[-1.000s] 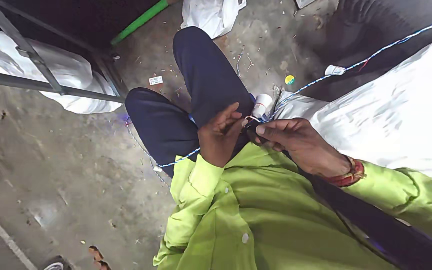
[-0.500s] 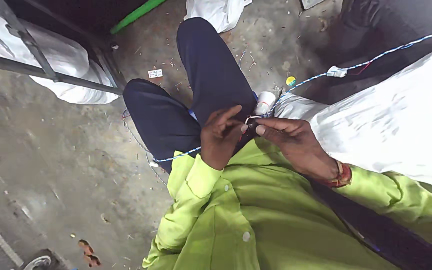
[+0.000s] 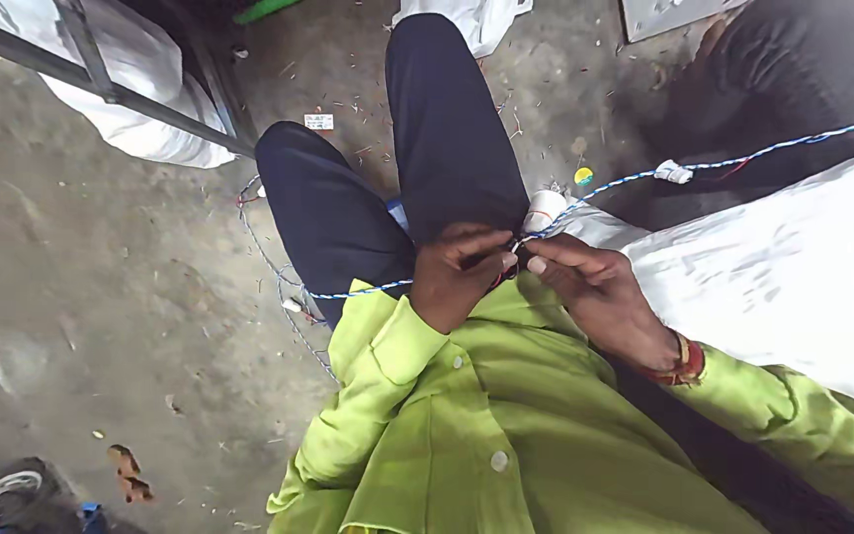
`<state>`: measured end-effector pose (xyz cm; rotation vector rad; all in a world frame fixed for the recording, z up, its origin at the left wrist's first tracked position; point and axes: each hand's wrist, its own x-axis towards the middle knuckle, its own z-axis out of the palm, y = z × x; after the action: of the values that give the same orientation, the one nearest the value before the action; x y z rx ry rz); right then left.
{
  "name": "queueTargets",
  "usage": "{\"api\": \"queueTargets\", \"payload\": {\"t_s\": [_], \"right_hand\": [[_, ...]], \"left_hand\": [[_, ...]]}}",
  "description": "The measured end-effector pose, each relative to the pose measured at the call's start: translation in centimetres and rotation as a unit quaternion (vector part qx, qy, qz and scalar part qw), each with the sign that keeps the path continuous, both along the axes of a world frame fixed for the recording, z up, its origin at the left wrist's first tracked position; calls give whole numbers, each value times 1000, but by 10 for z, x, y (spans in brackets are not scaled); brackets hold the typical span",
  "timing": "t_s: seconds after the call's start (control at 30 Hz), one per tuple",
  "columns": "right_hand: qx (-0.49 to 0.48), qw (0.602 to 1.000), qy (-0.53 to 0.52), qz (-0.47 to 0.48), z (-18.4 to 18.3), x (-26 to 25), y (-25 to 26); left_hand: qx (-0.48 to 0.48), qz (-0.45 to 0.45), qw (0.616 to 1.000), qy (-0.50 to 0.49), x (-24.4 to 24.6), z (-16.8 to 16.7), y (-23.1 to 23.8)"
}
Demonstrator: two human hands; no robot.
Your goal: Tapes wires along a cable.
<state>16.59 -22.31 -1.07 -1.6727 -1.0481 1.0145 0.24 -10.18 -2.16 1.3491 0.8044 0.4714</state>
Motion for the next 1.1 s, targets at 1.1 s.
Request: {"api": "queueTargets", "payload": {"t_s": [1.1], "right_hand": [[-19,958,-245,145,7,26,24]], "left_hand": [[134,-55,989,16,1,-7,-3]]}}
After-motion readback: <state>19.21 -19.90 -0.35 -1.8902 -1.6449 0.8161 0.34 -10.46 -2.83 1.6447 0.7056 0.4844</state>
